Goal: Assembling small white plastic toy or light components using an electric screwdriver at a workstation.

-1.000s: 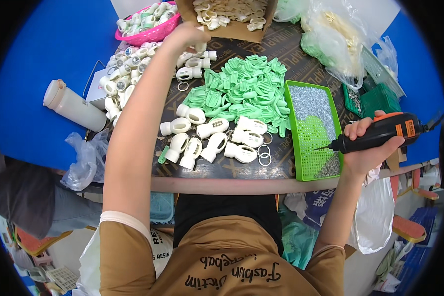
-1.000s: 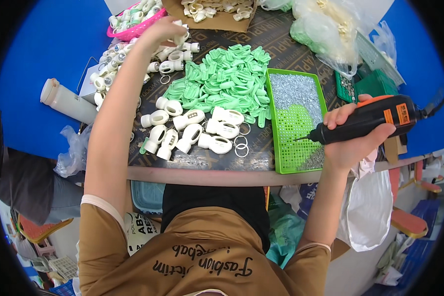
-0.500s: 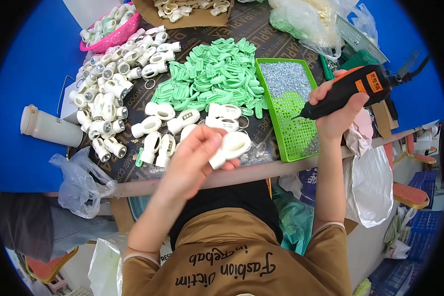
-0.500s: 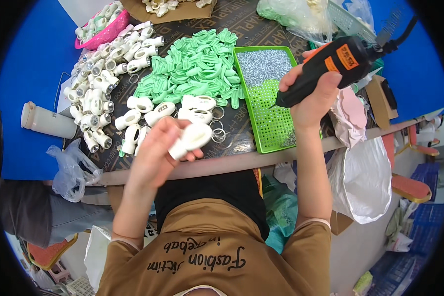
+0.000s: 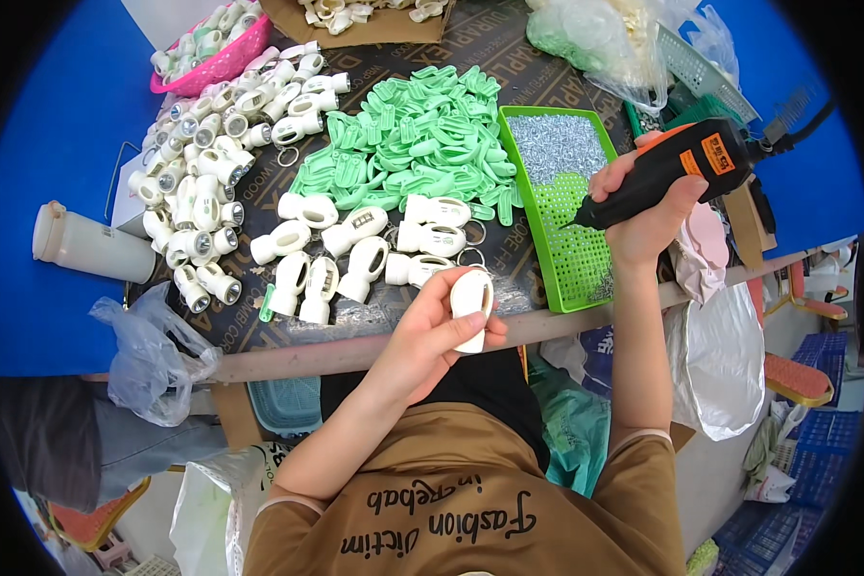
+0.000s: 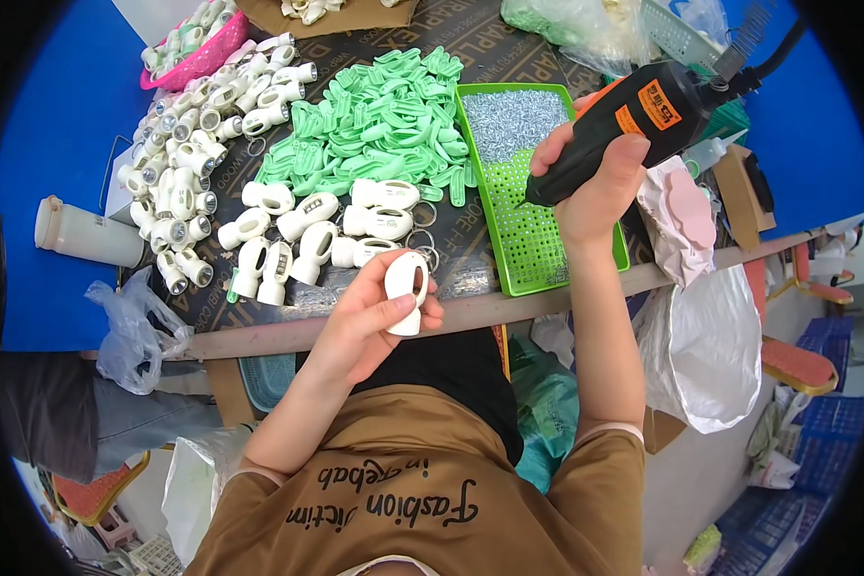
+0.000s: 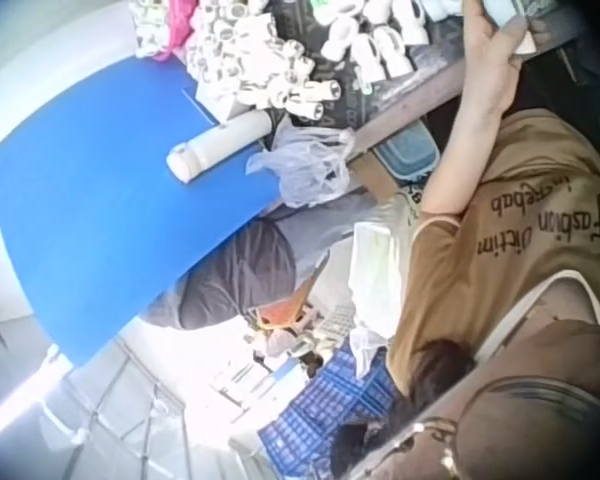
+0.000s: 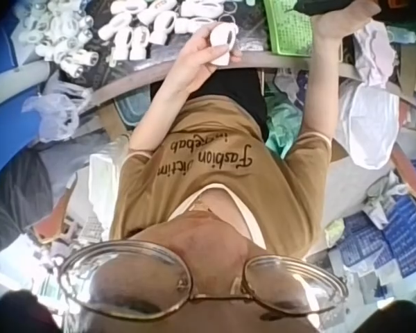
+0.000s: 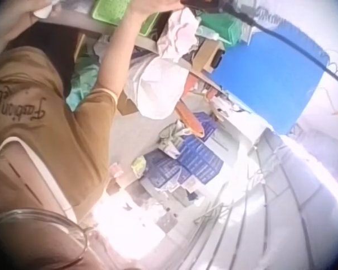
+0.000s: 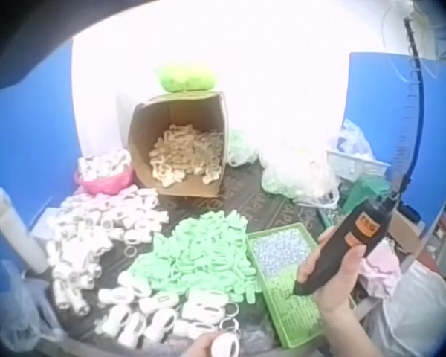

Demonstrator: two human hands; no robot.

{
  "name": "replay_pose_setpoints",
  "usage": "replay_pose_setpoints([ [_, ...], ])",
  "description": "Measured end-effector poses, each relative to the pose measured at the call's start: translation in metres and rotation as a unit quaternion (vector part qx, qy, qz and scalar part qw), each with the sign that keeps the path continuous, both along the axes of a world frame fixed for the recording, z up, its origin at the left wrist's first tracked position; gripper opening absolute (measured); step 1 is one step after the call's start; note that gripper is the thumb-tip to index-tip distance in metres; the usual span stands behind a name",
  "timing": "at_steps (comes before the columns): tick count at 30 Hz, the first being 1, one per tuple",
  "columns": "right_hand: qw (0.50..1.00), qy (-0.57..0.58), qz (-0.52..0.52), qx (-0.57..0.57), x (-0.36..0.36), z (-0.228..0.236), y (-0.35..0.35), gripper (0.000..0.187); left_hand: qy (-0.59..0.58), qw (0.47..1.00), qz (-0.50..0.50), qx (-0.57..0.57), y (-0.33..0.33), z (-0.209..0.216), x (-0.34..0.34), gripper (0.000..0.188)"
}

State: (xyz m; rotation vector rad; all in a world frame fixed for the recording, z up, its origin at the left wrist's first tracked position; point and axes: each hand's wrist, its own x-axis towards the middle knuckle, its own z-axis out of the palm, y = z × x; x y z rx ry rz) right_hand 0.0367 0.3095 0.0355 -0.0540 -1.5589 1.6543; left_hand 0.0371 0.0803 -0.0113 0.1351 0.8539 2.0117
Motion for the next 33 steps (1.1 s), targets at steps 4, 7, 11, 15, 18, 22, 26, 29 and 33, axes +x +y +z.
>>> replay_pose_setpoints([
  [4, 1.000, 0.001, -0.001, 0.017, 0.000, 0.000, -0.002, 0.077, 0.007, 1.000, -0.014, -0.003, -0.001, 0.001, -0.001, 0.046],
  [7, 0.999, -0.002, 0.015, 0.035, 0.000, -0.001, 0.000, 0.076, 0.022, 0.999, -0.031, 0.021, -0.003, -0.004, -0.003, 0.046],
  [11, 0.999, -0.008, 0.013, 0.035, 0.000, -0.001, -0.002, 0.077, -0.011, 0.997, -0.061, 0.036, -0.007, -0.004, -0.006, 0.048],
  [15, 0.999, -0.010, -0.002, 0.033, 0.000, 0.002, -0.003, 0.078, -0.005, 0.997, -0.065, 0.050, -0.008, -0.006, -0.004, 0.049],
  [18, 0.999, -0.010, -0.004, 0.034, 0.001, 0.001, -0.004, 0.078, -0.001, 0.997, -0.067, 0.039, -0.007, -0.003, -0.005, 0.050],
  [22, 1.000, -0.015, 0.008, 0.023, 0.001, -0.002, -0.002, 0.079, 0.000, 0.998, -0.060, 0.029, -0.007, -0.002, -0.004, 0.049],
  [26, 0.999, -0.019, 0.007, 0.039, 0.000, 0.001, -0.004, 0.078, -0.001, 0.998, -0.061, 0.030, -0.007, -0.002, -0.004, 0.045],
  [29, 0.999, -0.010, -0.013, 0.032, -0.002, 0.007, -0.005, 0.080, 0.002, 0.998, -0.058, 0.028, -0.007, -0.002, -0.004, 0.044],
  [33, 0.999, 0.024, 0.042, -0.019, 0.003, 0.040, -0.013, 0.081, 0.008, 0.998, -0.052, 0.034, -0.005, -0.003, -0.004, 0.044],
])
